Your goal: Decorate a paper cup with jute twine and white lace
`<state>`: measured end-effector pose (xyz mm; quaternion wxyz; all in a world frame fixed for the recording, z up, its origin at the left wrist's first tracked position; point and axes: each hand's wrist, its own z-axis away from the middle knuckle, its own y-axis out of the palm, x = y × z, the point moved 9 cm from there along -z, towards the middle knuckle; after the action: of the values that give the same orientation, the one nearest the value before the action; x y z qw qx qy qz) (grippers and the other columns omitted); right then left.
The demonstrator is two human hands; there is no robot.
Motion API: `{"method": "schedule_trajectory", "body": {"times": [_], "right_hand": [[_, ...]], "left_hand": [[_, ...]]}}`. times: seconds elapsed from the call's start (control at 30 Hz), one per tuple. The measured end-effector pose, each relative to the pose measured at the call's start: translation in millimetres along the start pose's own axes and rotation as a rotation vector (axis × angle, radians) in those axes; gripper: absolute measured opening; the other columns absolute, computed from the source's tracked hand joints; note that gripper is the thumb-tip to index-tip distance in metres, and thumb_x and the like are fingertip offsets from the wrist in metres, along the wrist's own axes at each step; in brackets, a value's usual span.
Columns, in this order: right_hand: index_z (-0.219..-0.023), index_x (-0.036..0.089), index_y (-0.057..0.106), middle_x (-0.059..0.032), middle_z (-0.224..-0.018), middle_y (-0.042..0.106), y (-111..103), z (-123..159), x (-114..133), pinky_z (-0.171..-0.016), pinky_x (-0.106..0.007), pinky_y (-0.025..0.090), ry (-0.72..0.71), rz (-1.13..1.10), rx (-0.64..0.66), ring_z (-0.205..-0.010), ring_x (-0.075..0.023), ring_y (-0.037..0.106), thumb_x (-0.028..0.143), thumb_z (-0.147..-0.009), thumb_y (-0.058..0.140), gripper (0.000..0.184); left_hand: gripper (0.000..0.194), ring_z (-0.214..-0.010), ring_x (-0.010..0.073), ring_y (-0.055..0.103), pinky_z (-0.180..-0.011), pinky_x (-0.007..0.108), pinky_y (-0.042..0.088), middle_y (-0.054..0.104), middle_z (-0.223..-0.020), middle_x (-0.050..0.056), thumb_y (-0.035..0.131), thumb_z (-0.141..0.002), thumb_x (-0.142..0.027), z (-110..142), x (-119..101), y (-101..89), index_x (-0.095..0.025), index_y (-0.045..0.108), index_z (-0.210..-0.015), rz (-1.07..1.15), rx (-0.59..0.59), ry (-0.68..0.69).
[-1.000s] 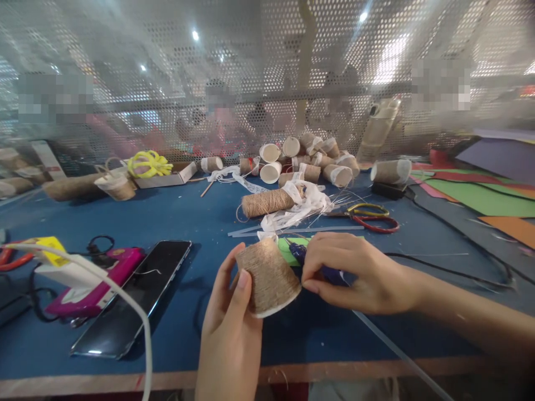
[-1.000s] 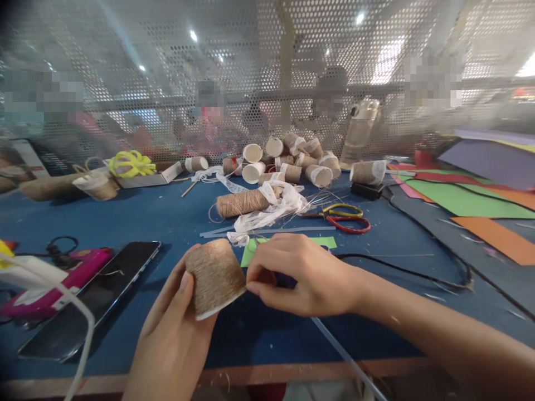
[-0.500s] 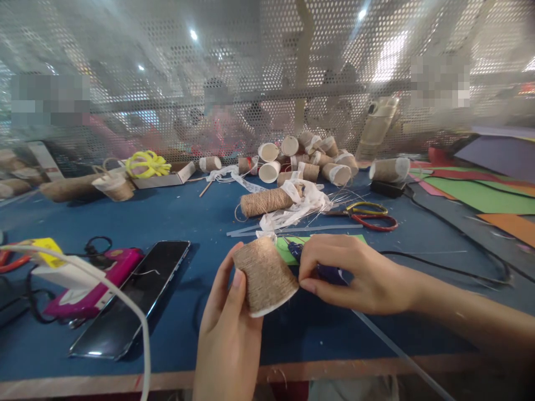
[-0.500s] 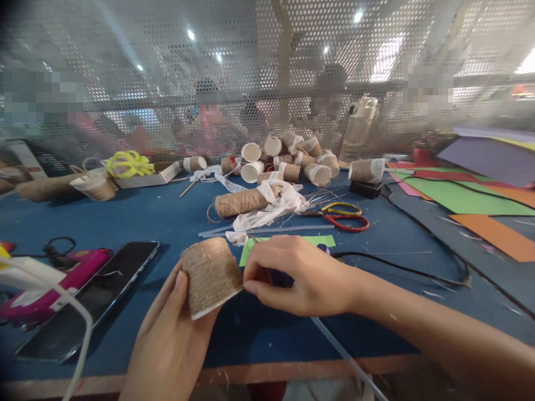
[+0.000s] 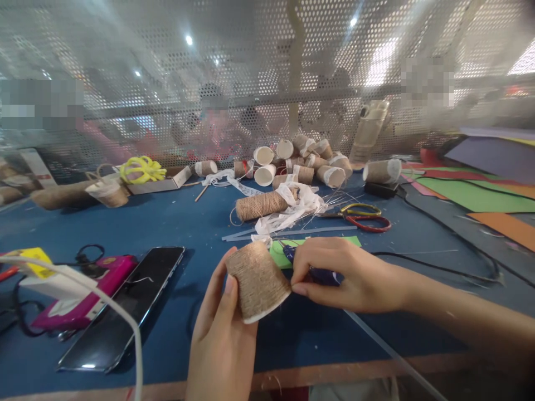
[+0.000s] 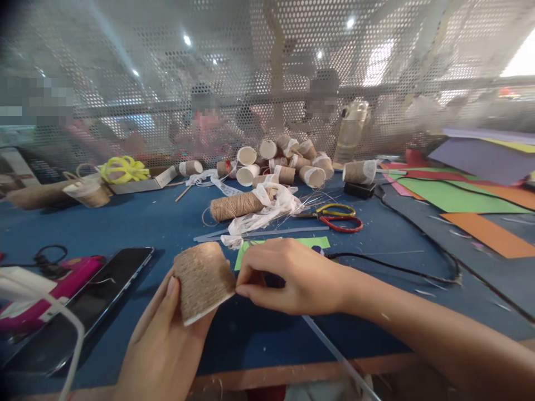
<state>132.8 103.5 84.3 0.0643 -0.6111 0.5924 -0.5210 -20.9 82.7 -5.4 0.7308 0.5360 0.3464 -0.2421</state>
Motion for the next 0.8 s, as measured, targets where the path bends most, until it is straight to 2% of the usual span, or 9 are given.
{"method": "schedule_trajectory", "body": {"times": [0.13, 0.23, 0.37, 0.5, 0.57, 0.67, 0.73, 0.8], "right_hand": [[-0.086, 0.016, 0.063, -0.0006, -0.079, 0.064, -1, 0, -1, -0.065, -0.022, 0.044, 0.008, -0.048, -0.006, -0.069, -0.0099, 0.055, 0.015, -0.094, 0.063, 0.008], [-0.085, 0.015, 0.062, -0.001, -0.078, 0.063, 0, -1, 0, -0.066, -0.022, 0.043, 0.021, -0.022, 0.012, -0.069, -0.0105, 0.054, 0.014, -0.094, 0.061, 0.009], [-0.084, 0.016, 0.061, -0.0021, -0.078, 0.063, 2, -1, 4, -0.068, -0.024, 0.043, 0.004, 0.038, 0.046, -0.071, -0.0121, 0.054, 0.014, -0.095, 0.058, 0.011], [-0.084, 0.016, 0.06, -0.0035, -0.078, 0.064, 4, -1, 14, -0.069, -0.028, 0.043, -0.111, 0.203, 0.06, -0.072, -0.0147, 0.055, 0.012, -0.096, 0.051, 0.016], [-0.085, 0.016, 0.061, -0.0051, -0.08, 0.066, 8, 1, 20, -0.07, -0.031, 0.042, -0.199, 0.338, 0.086, -0.073, -0.0165, 0.055, 0.01, -0.095, 0.047, 0.018], [-0.084, 0.016, 0.062, -0.0049, -0.081, 0.066, 15, 5, 26, -0.072, -0.035, 0.041, -0.297, 0.524, 0.115, -0.071, -0.0179, 0.054, 0.011, -0.092, 0.048, 0.016], [-0.081, 0.017, 0.061, -0.0033, -0.077, 0.065, 17, 6, 29, -0.071, -0.035, 0.041, -0.329, 0.612, 0.081, -0.069, -0.0177, 0.053, 0.018, -0.094, 0.052, 0.016], [-0.075, 0.018, 0.057, -0.0015, -0.071, 0.062, 15, 7, 31, -0.069, -0.033, 0.04, -0.343, 0.681, 0.009, -0.066, -0.0166, 0.051, 0.021, -0.097, 0.052, 0.023]], "left_hand": [[0.032, -0.122, 0.0331, 0.068, -0.093, 0.038, 0.063, 0.078, -0.123, 0.009, 0.078, -0.086, -0.036, -5, 3, -1.1, -0.025, 0.077, -0.116, 0.012, 0.03, -0.035], [0.035, -0.119, 0.0347, 0.07, -0.09, 0.039, 0.065, 0.077, -0.123, 0.011, 0.08, -0.085, -0.034, -8, 5, -1.4, -0.023, 0.076, -0.118, 0.042, 0.063, -0.032], [0.031, -0.117, 0.0323, 0.071, -0.089, 0.038, 0.065, 0.078, -0.12, 0.009, 0.076, -0.088, -0.03, -5, 4, 1.0, -0.023, 0.076, -0.119, 0.035, 0.078, -0.016], [0.035, -0.112, 0.0309, 0.073, -0.089, 0.038, 0.065, 0.079, -0.117, 0.008, 0.08, -0.083, -0.033, -2, 2, 2.2, -0.025, 0.077, -0.117, 0.002, 0.038, 0.001], [0.033, -0.107, 0.0262, 0.075, -0.087, 0.032, 0.065, 0.081, -0.114, 0.006, 0.082, -0.082, -0.033, -2, 2, -0.1, -0.026, 0.078, -0.114, 0.0, -0.002, 0.015], [0.029, -0.092, 0.0169, 0.078, -0.075, 0.017, 0.062, 0.083, -0.103, 0.002, 0.086, -0.076, -0.031, -5, 2, -5.2, -0.027, 0.08, -0.103, 0.03, -0.049, 0.042], [0.033, -0.086, 0.0164, 0.078, -0.071, 0.016, 0.062, 0.082, -0.099, 0.003, 0.09, -0.07, -0.032, -6, 3, -8.5, -0.026, 0.08, -0.101, 0.031, -0.065, 0.038], [0.04, -0.087, 0.0192, 0.077, -0.072, 0.021, 0.063, 0.081, -0.102, 0.005, 0.092, -0.066, -0.032, -6, 6, -10.6, -0.025, 0.079, -0.103, 0.007, -0.066, 0.006]]}}
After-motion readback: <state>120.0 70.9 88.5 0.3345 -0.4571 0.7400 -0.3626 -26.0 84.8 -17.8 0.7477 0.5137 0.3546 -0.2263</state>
